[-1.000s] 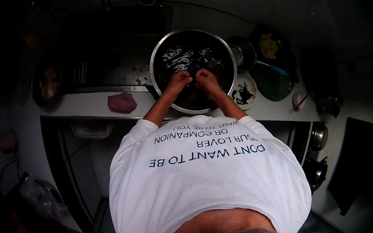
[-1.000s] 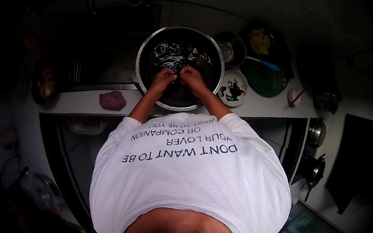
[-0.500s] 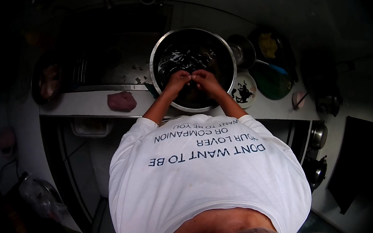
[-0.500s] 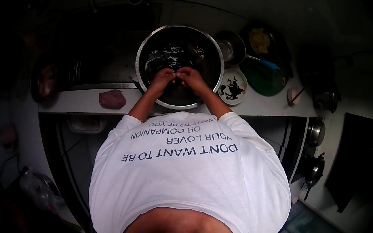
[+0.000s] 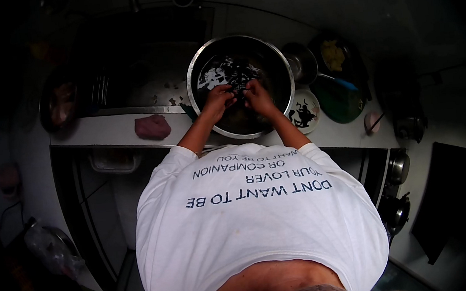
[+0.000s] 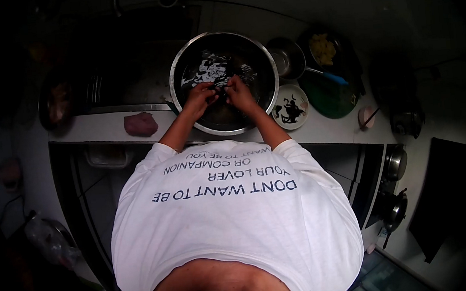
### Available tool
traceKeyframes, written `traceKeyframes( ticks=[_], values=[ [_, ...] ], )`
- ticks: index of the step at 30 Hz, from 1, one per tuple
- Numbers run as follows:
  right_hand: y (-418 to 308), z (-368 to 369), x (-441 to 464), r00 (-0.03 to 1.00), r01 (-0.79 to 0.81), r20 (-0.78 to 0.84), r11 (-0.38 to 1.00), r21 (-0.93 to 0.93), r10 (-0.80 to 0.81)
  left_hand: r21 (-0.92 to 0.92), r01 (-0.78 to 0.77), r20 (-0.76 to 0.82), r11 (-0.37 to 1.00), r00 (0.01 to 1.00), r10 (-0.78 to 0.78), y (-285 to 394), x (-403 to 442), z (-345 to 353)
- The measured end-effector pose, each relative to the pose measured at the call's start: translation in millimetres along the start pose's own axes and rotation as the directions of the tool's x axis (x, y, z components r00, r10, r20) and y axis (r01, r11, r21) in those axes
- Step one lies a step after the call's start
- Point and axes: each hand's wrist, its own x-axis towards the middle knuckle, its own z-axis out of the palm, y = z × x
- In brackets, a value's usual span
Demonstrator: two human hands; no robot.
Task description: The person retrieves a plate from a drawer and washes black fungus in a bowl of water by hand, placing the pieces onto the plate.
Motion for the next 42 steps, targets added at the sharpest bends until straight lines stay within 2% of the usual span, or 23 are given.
traceKeyframes(
  ticks=[4, 7, 10, 13, 16, 19, 21, 25, 28, 31, 33, 34, 35, 38, 41, 42],
  values=[
    [-1, 1, -4, 1.0, -0.017, 0.006, 0.997, 0.07, 0.016, 0.014, 0.097, 0.013, 0.995, 0.995, -0.098, 11, -12, 12],
    [-12, 7, -10, 0.999, -0.046, 0.0, 0.99, 0.135, 0.046, 0.162, 0.178, 0.074, 0.971, 0.979, -0.191, 19, -23, 22],
    [-15, 10, -12, 0.998, -0.06, 0.0, 0.989, 0.134, 0.06, 0.296, 0.18, 0.13, 0.938, 0.965, -0.226, 16, -23, 21],
    [-12, 11, -13, 0.995, -0.095, 0.008, 0.988, 0.119, 0.095, 0.312, 0.127, 0.166, 0.941, 0.969, -0.185, 10, -16, 12],
    [-9, 8, -14, 0.99, -0.134, 0.057, 0.986, 0.095, 0.129, 0.283, 0.059, 0.049, 0.957, 0.996, -0.076, 8, -12, 10],
    [-9, 9, -14, 0.987, -0.144, 0.082, 0.987, 0.074, 0.137, 0.255, 0.073, 0.015, 0.964, 0.997, -0.08, 10, -13, 13],
    [-12, 11, -14, 0.99, -0.133, 0.054, 0.987, 0.093, 0.128, 0.29, 0.049, 0.019, 0.956, 0.998, -0.057, 12, -16, 17],
    [-15, 11, -13, 0.99, -0.094, 0.1, 0.995, -0.019, 0.095, 0.309, 0.006, 0.083, 0.951, 0.996, -0.033, 8, -11, 11],
    [-18, 4, -13, 0.979, -0.098, 0.166, 0.989, -0.111, 0.115, 0.375, -0.124, 0.136, 0.919, 0.988, 0.077, 4, -9, 9],
    [-18, 0, -15, 0.972, -0.119, 0.176, 0.97, -0.21, 0.157, 0.739, -0.243, 0.108, 0.629, 0.964, 0.245, 12, -19, 19],
    [-14, -2, -18, 0.965, -0.158, 0.174, 0.964, -0.213, 0.196, 0.815, -0.321, 0.168, 0.483, 0.928, 0.333, -4, -9, 10],
    [-16, -1, -20, 0.957, -0.185, 0.202, 0.973, -0.14, 0.211, 0.845, -0.353, 0.201, 0.403, 0.906, 0.372, -4, -10, 10],
    [-18, 0, -23, 0.947, -0.214, 0.23, 0.975, -0.066, 0.223, 0.9, -0.294, 0.157, 0.32, 0.907, 0.392, -4, -14, 13],
    [-35, 5, -27, 0.953, -0.212, 0.236, 0.975, 0.062, 0.192, 0.866, -0.324, 0.101, 0.381, 0.859, 0.502, -8, -8, 13],
    [-38, -2, -26, 0.976, -0.207, 0.097, 0.967, 0.149, 0.194, 0.61, -0.172, -0.029, 0.774, 0.971, 0.238, 2, -10, 14],
    [-37, -4, -26, 0.978, -0.211, 0.039, 0.961, 0.18, 0.207, 0.574, -0.173, -0.018, 0.8, 0.975, 0.223, 5, -12, 16]
  ],
)
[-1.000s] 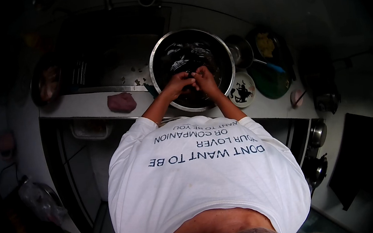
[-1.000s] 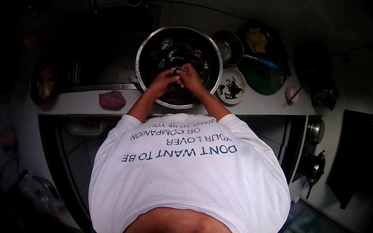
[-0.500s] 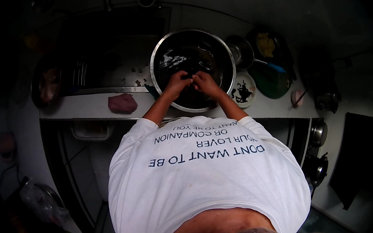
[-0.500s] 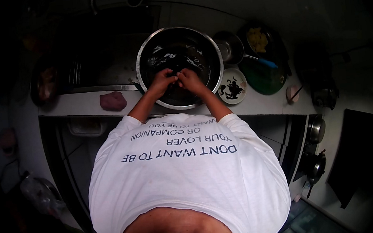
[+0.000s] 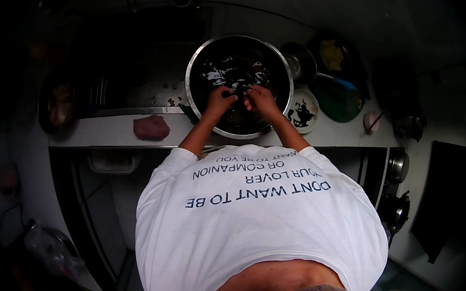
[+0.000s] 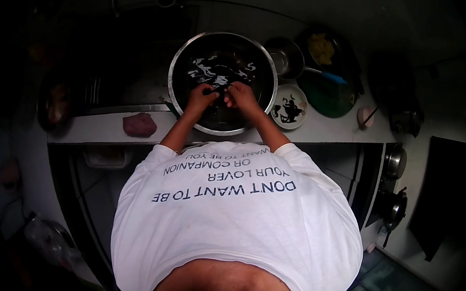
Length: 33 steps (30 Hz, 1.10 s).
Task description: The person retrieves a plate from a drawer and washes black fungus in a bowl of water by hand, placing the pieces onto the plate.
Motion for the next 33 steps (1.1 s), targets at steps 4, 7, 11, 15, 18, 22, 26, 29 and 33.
traceKeyframes(
  ticks=[4, 7, 11, 15, 18, 22, 26, 29, 33],
  values=[
    [4, -7, -2, 0.999, 0.018, -0.049, 0.99, 0.137, -0.011, -0.124, 0.033, 0.07, 0.992, 0.997, -0.024, 8, -6, 1],
    [13, -8, 2, 0.988, 0.134, -0.108, 0.969, 0.207, -0.113, -0.143, 0.042, 0.09, 0.989, 0.996, -0.029, 5, -4, 2],
    [12, -15, 10, 0.952, 0.204, -0.28, 0.937, 0.282, -0.122, -0.183, 0.053, 0.062, 0.982, 0.997, -0.042, 3, -6, 0],
    [0, -2, -4, 0.983, 0.154, -0.068, 0.963, -0.219, -0.173, -0.228, 0.045, 0.226, 0.973, 0.974, 0.008, 8, -9, 1],
    [17, 4, 3, 0.985, 0.169, -0.007, 0.974, -0.149, -0.172, -0.322, 0.046, 0.325, 0.946, 0.943, 0.064, 8, -10, 2],
    [31, -9, 4, 0.985, 0.083, -0.163, 0.972, 0.221, -0.047, -0.5, 0.159, 0.404, 0.851, 0.913, 0.066, 12, -13, 0],
    [29, -18, -4, 0.98, 0.09, -0.198, 0.929, 0.36, -0.019, -0.653, 0.292, 0.405, 0.699, 0.914, -0.003, 17, -9, -4],
    [24, -14, -7, 0.991, 0.098, -0.123, 0.937, 0.335, -0.06, -0.727, 0.343, 0.411, 0.595, 0.911, -0.023, 18, -9, -7],
    [13, 8, -14, 0.974, 0.225, -0.021, 0.974, 0.003, -0.225, -0.722, 0.366, 0.444, 0.587, 0.896, -0.014, 3, -1, -10]
  ],
)
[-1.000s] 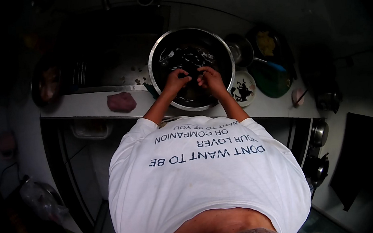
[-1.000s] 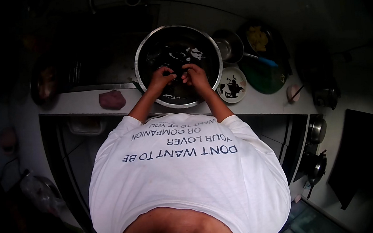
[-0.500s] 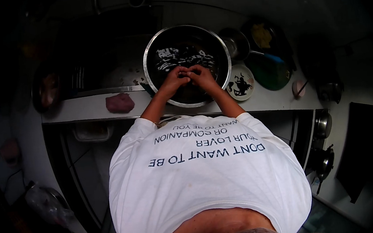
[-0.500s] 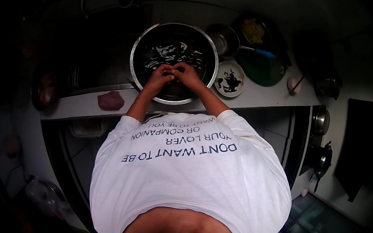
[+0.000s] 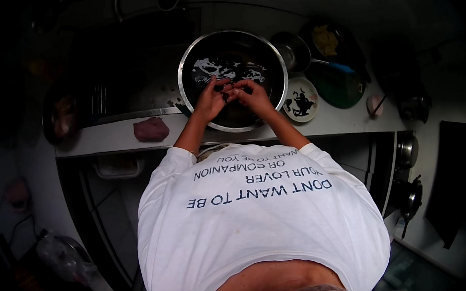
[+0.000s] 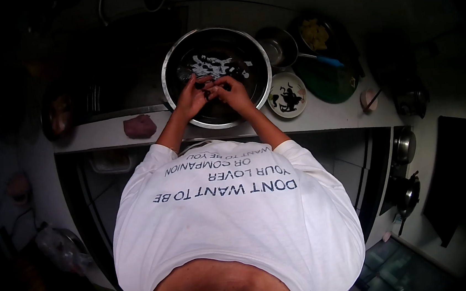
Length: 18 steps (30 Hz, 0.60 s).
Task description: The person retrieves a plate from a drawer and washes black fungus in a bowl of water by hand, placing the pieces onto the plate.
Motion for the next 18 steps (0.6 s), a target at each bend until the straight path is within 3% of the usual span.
traceKeyframes(
  ticks=[3, 5, 6, 7, 8, 10, 12, 15, 18],
  values=[
    [-25, 21, -8, 0.909, 0.407, 0.045, 0.855, -0.321, -0.415, 0.029, 0.031, 0.005, 0.999, 0.999, -0.031, -5, -1, 4],
    [-21, 15, -2, 0.928, 0.353, 0.072, 0.801, -0.483, -0.366, 0.056, 0.076, 0.064, 0.996, 0.995, -0.079, -11, 1, 5],
    [-16, 11, 1, 0.926, 0.353, 0.086, 0.758, -0.549, -0.368, 0.116, 0.072, -0.02, 0.991, 0.997, -0.07, -18, 3, 6],
    [-14, 9, 4, 0.924, 0.351, 0.103, 0.709, -0.611, -0.368, 0.121, 0.082, 0.003, 0.989, 0.997, -0.083, -17, 1, 13],
    [-12, 5, 6, 0.914, 0.376, 0.119, 0.701, -0.606, -0.388, 0.126, 0.091, 0.026, 0.988, 0.995, -0.095, -15, 0, 20],
    [-9, 4, 5, 0.967, 0.24, -0.008, 0.92, -0.31, -0.254, 0.127, 0.111, 0.055, 0.986, 0.991, -0.119, -13, 2, 21],
    [4, -3, 12, 0.996, 0.074, -0.046, 0.996, 0.043, -0.072, 0.112, 0.089, -0.001, 0.99, 0.996, -0.089, -10, 5, 17],
    [15, -19, 15, 0.997, -0.049, -0.061, 0.998, 0.039, 0.051, 0.06, 0.044, -0.101, 0.997, 0.994, -0.037, -5, 3, 18],
    [16, -24, 10, 0.987, -0.15, -0.023, 0.965, 0.216, 0.158, -0.025, -0.016, -0.134, 1.0, 0.991, 0.013, -1, 4, 18]
  ],
)
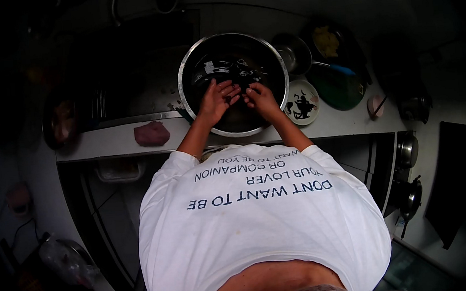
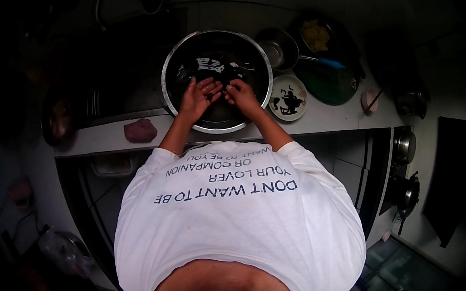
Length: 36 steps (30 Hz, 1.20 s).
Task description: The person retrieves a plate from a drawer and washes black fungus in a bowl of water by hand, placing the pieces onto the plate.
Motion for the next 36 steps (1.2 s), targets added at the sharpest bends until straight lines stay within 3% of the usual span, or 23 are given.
traceKeyframes(
  ticks=[4, 13, 18, 21, 27, 30, 34, 36],
  values=[
    [1, 0, -5, 0.996, -0.08, 0.06, 0.974, 0.213, 0.069, -0.025, -0.046, 0.031, 0.999, 0.998, 0.047, -2, 4, -2],
    [1, 2, 2, 0.981, -0.144, 0.163, 0.964, 0.226, 0.108, 0.398, -0.058, -0.065, 0.916, 0.994, 0.091, -6, 3, 1],
    [-1, 11, 5, 0.996, -0.087, 0.029, 0.985, 0.149, 0.083, 0.588, -0.023, -0.082, 0.809, 0.993, 0.088, -6, -6, 8],
    [-1, 14, 6, 0.995, -0.098, 0.027, 0.991, 0.094, 0.096, 0.575, -0.019, -0.131, 0.818, 0.985, 0.115, -11, -6, 8],
    [13, 10, 7, 0.99, -0.125, 0.079, 0.984, 0.13, 0.115, 0.357, 0.11, -0.187, 0.927, 0.981, -0.044, -11, -4, -1],
    [10, 14, 0, 0.992, -0.114, 0.054, 0.992, 0.059, 0.11, 0.358, 0.114, -0.206, 0.927, 0.978, -0.041, -12, -4, -3],
    [-7, 22, -11, 0.994, -0.098, 0.052, 0.995, -0.012, 0.098, 0.492, 0.073, -0.2, 0.868, 0.979, 0.031, -17, -1, -8],
    [-5, 21, -10, 0.998, -0.045, 0.032, 0.989, -0.144, 0.05, 0.575, 0.045, -0.165, 0.817, 0.984, 0.062, -18, 1, -12]
  ],
)
